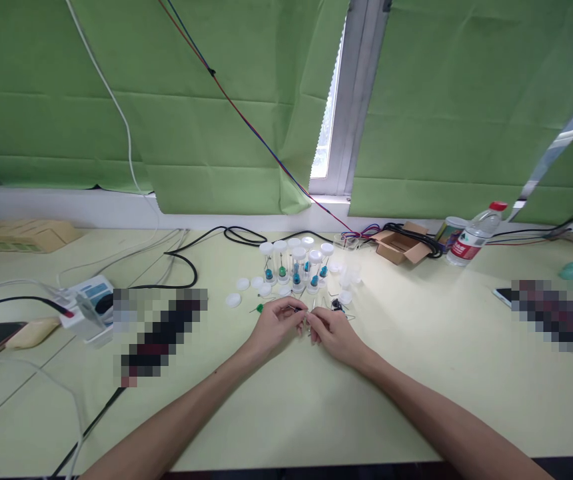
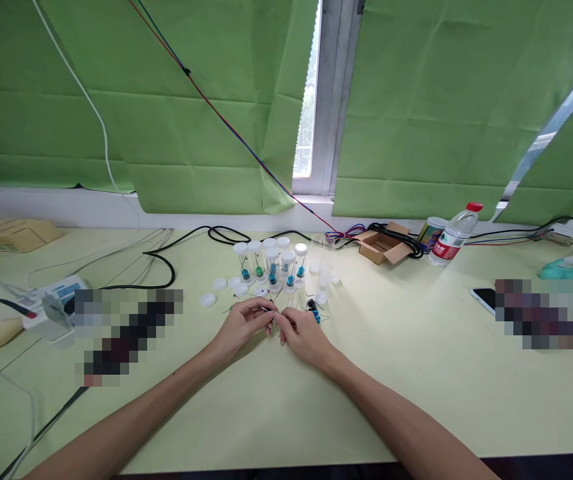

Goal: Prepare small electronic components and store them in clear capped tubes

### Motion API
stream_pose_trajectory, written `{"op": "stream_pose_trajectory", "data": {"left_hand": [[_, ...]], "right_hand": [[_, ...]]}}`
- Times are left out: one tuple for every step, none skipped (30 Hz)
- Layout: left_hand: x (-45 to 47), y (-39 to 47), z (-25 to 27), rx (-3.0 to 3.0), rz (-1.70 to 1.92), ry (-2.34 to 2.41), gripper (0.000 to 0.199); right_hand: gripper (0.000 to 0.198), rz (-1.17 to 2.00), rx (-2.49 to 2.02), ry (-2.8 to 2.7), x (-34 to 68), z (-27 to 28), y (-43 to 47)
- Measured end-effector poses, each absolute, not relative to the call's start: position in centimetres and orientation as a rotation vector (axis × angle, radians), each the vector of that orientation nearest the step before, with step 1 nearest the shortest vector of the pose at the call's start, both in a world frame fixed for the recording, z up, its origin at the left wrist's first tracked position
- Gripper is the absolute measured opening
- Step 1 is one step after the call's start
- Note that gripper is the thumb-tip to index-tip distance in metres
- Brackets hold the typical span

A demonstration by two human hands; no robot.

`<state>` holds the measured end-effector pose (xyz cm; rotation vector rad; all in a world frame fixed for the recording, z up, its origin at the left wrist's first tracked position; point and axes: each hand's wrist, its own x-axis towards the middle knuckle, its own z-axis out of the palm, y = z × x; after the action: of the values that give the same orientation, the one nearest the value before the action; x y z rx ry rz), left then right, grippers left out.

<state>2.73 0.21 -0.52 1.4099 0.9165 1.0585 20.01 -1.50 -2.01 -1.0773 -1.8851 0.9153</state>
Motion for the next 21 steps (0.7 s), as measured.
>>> {"op": "stream_pose_trajectory", "data": {"left_hand": [[2.74, 0.21, -0.52, 1.409, 1.057, 0.919, 0.016], [2.75, 0.22, -0.49, 1.408, 1.054, 0.922, 0.015], [2.77, 0.23, -0.46, 1.407, 1.053, 0.924, 0.015], [2.78, 0.24, -0.42, 1.407, 1.051, 0.925, 0.015], [2.79, 0.26, -0.39, 1.407, 1.05, 0.926, 0.015], [2.79, 0.28, -0.37, 1.406, 1.048, 0.928, 0.015], [2.79, 0.29, -0.37, 1.404, 1.046, 0.928, 0.015], [2.78, 0.3, -0.38, 1.402, 1.044, 0.927, 0.015], [2.76, 0.3, -0.41, 1.4, 1.043, 0.926, 0.015], [2.75, 0.29, -0.43, 1.399, 1.04, 0.925, 0.015], [2.73, 0.27, -0.45, 1.399, 1.038, 0.924, 0.015], [2.72, 0.25, -0.46, 1.4, 1.035, 0.922, 0.015], [2.72, 0.22, -0.45, 1.403, 1.034, 0.921, 0.014], [2.72, 0.19, -0.43, 1.405, 1.034, 0.92, 0.014], [2.73, 0.17, -0.4, 1.405, 1.034, 0.921, 0.014], [2.75, 0.16, -0.36, 1.405, 1.035, 0.923, 0.014], [2.77, 0.15, -0.32, 1.405, 1.036, 0.926, 0.015], [2.79, 0.16, -0.29, 1.405, 1.036, 0.928, 0.015], [2.8, 0.17, -0.27, 1.405, 1.036, 0.931, 0.015], [2.81, 0.18, -0.27, 1.405, 1.036, 0.932, 0.016], [2.82, 0.19, -0.28, 1.404, 1.037, 0.93, 0.016]], "right_hand": [[0.044, 0.919, -1.077, -1.886, 20.02, -1.99, -1.5], [0.044, 0.922, -1.077, -1.887, 20.02, -1.98, -1.5], [0.044, 0.924, -1.076, -1.886, 20.02, -1.97, -1.5], [0.044, 0.925, -1.076, -1.882, 20.02, -1.98, -1.5], [0.044, 0.926, -1.076, -1.879, 20.01, -1.98, -1.5], [0.044, 0.926, -1.076, -1.877, 20.01, -2.0, -1.51], [0.044, 0.926, -1.076, -1.877, 20.0, -2.01, -1.5], [0.044, 0.925, -1.077, -1.879, 20.0, -2.03, -1.5], [0.044, 0.924, -1.078, -1.882, 20.0, -2.04, -1.49], [0.044, 0.923, -1.079, -1.886, 20.0, -2.06, -1.48], [0.045, 0.922, -1.079, -1.887, 20.01, -2.07, -1.47], [0.045, 0.92, -1.079, -1.887, 20.01, -2.08, -1.45], [0.044, 0.919, -1.078, -1.888, 20.02, -2.09, -1.43], [0.044, 0.919, -1.077, -1.888, 20.03, -2.1, -1.42], [0.044, 0.921, -1.075, -1.888, 20.03, -2.11, -1.41], [0.043, 0.921, -1.075, -1.887, 20.03, -2.12, -1.4], [0.043, 0.922, -1.076, -1.886, 20.03, -2.12, -1.4], [0.043, 0.924, -1.077, -1.886, 20.03, -2.13, -1.41], [0.043, 0.925, -1.078, -1.885, 20.03, -2.15, -1.42], [0.043, 0.925, -1.077, -1.885, 20.02, -2.17, -1.43], [0.044, 0.925, -1.076, -1.885, 20.01, -2.2, -1.43]]}}
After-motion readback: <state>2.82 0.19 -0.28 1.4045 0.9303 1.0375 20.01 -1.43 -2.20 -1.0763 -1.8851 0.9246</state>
